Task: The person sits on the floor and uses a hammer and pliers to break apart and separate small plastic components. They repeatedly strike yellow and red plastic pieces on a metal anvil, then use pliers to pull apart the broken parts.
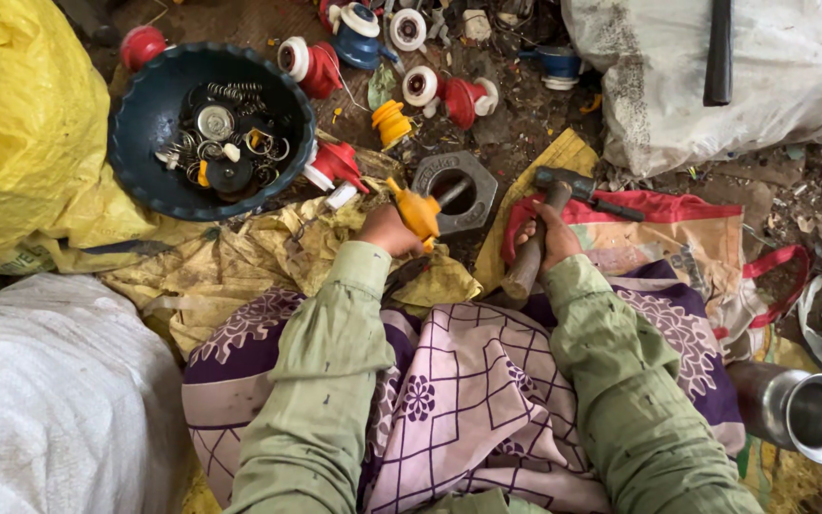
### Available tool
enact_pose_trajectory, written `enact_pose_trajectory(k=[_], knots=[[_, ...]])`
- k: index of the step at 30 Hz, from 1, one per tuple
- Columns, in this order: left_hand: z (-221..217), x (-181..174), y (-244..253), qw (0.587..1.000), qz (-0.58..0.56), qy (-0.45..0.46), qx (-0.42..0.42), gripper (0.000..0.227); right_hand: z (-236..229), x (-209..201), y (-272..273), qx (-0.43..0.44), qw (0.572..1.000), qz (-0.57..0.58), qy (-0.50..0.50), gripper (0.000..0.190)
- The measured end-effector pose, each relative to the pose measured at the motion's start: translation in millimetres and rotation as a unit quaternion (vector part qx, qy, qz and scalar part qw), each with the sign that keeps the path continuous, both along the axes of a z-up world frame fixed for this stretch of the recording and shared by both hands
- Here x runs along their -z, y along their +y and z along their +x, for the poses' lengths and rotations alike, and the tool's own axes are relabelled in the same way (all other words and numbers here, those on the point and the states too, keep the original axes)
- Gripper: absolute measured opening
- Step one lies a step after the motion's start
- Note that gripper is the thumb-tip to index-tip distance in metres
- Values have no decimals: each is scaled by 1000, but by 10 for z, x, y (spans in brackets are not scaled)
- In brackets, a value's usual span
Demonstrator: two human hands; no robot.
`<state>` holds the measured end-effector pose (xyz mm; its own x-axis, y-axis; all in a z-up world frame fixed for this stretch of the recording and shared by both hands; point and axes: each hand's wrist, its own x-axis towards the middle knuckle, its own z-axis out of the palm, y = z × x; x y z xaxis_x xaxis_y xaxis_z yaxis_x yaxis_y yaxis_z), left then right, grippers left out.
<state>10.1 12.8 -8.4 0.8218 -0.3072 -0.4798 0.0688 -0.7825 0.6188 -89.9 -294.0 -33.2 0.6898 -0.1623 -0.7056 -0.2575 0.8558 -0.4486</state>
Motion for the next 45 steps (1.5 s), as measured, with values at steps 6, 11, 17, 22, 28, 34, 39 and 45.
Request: enact_pose_trajectory(k=[6, 11, 17, 22, 28, 34, 39, 45], knots=[[-52, -100, -87, 991, -84, 60, -85, 52, 9, -88, 30, 1, 1000, 13, 15, 16], [-68, -237, -83, 958, -230, 126, -117, 38, 1, -149, 46, 0, 1000, -16, 14, 13], [-70, -252, -79, 951, -245, 131, -137, 48, -24, -101, 34, -1, 1000, 7, 7, 14], [-90, -238, -97, 983, -143, 37, -109, 56, 23, 4, -27, 4, 999, 36, 9, 14], [-83, -108, -178, 991, -68, 4, -114, 65, -117, -260, 40, -104, 985, -140, 10, 21], [-166, 39, -242, 982, -71, -78, -159, 91, -502, -1160, 615, -214, 874, -435, -19, 25], [-176, 13, -260, 978, -83, -11, -189, 82, -815, -1934, 1125, -217, 730, -635, -129, 28], [-149, 10, -277, 984, -81, 33, -153, 67, -852, -1889, 1428, -264, 663, -698, -61, 33]])
